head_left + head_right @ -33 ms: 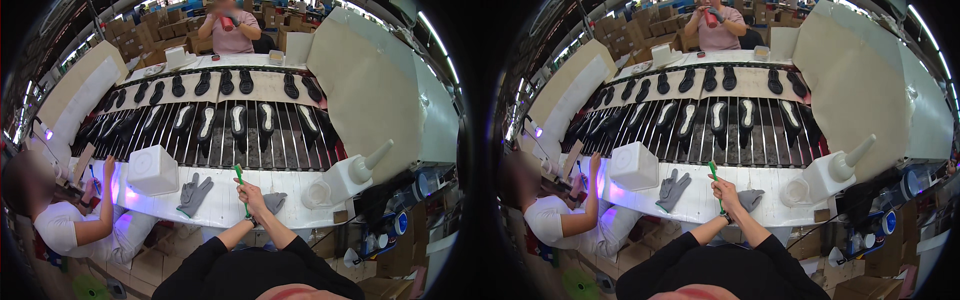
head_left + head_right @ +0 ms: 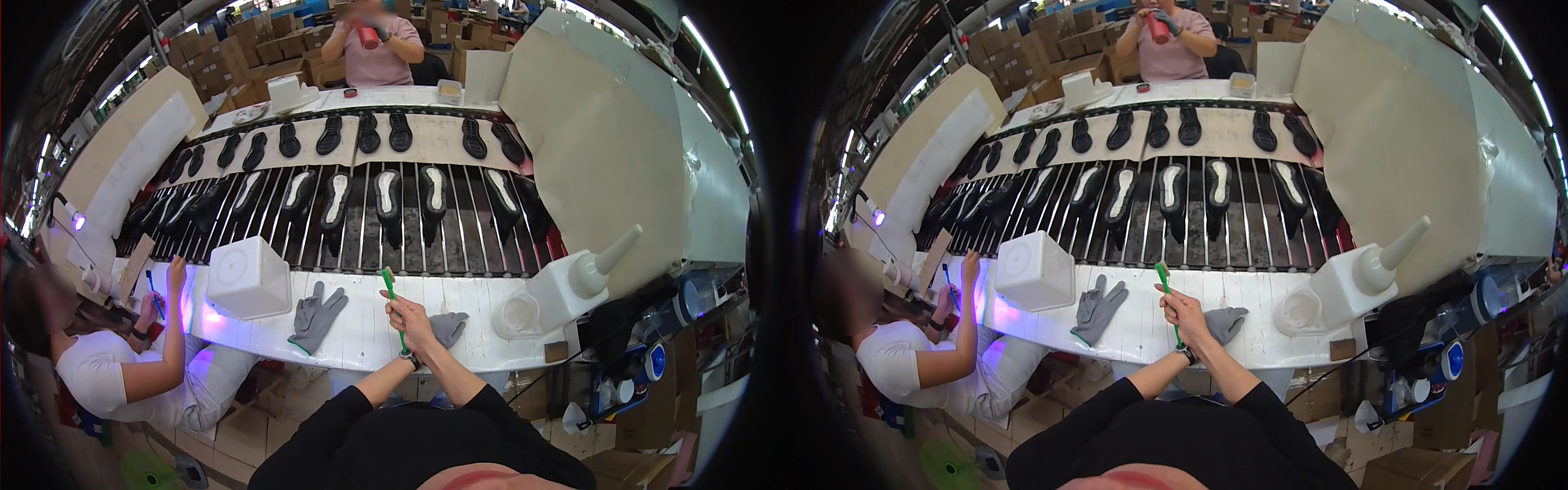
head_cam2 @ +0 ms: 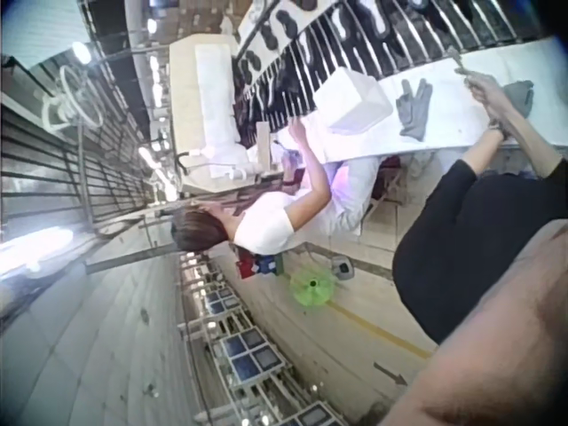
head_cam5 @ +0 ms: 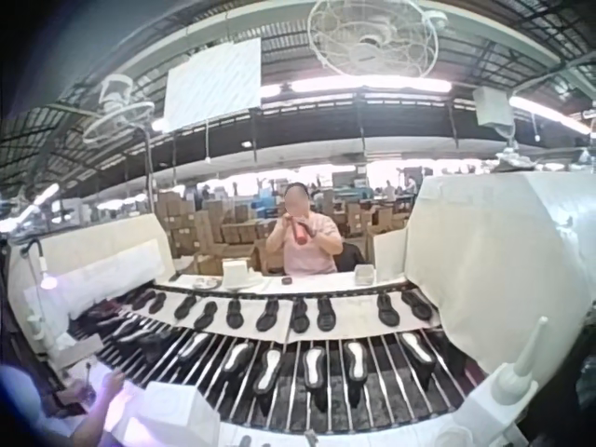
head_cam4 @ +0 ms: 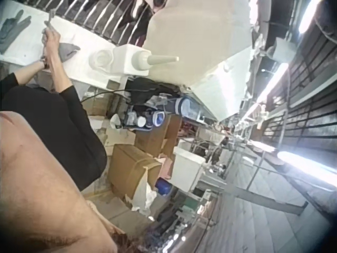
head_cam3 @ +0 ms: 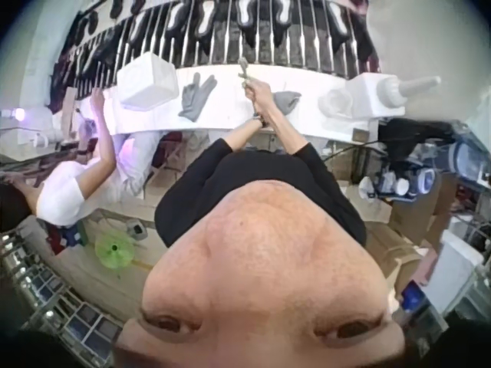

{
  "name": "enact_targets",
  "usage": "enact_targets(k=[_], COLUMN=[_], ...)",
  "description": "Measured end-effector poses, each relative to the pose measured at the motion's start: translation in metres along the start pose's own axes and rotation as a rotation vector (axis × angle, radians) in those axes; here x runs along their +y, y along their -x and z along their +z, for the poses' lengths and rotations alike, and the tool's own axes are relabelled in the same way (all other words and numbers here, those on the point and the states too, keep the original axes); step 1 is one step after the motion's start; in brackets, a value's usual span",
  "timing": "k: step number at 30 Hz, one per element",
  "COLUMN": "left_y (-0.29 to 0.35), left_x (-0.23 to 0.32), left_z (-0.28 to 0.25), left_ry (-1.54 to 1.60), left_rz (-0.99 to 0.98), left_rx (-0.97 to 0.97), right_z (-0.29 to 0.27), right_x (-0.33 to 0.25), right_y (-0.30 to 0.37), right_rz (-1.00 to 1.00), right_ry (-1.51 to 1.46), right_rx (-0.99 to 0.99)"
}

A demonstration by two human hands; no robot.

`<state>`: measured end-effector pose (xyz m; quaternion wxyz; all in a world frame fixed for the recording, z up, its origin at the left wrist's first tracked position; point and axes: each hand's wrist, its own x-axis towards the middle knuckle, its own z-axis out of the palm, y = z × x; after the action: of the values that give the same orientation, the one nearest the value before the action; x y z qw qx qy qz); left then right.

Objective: Applying glue or adhesive to the sole and edges of black shoes using a green brush.

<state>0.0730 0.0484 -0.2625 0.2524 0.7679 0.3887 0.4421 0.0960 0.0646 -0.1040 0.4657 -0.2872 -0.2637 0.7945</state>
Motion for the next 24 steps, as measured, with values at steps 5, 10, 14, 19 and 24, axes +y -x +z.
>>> enact_targets(k=[5, 10, 14, 19, 24], left_y=[0.004, 0.001, 0.001, 0.008, 0.009], left_x=[-0.009, -0.005, -0.005, -0.007, -0.004], left_z=[-0.016, -0.008, -0.007, -0.011, -0.010], left_ry=[0.114, 0.201, 0.251, 0.301, 0.361], left_rz=[-0.037, -0.072, -0.091, -0.117, -0.139], left_rx=[-0.021, -0.017, -0.002, 0.043, 0.082], right_z=[-0.009, -0.028, -0.034, -0.027, -0.020], right_x=[-0.004, 0.001, -0.001, -0.006, -0.013], right_y=[0.005, -0.003, -0.002, 0.003, 0.008], right_rz=[0.084, 0.192, 0.182, 0.229, 0.261], right_ry=[-0.012, -0.396, -0.442, -0.243, -0.251], right_rx=[-0.052, -0.125, -0.170, -0.105, -0.082])
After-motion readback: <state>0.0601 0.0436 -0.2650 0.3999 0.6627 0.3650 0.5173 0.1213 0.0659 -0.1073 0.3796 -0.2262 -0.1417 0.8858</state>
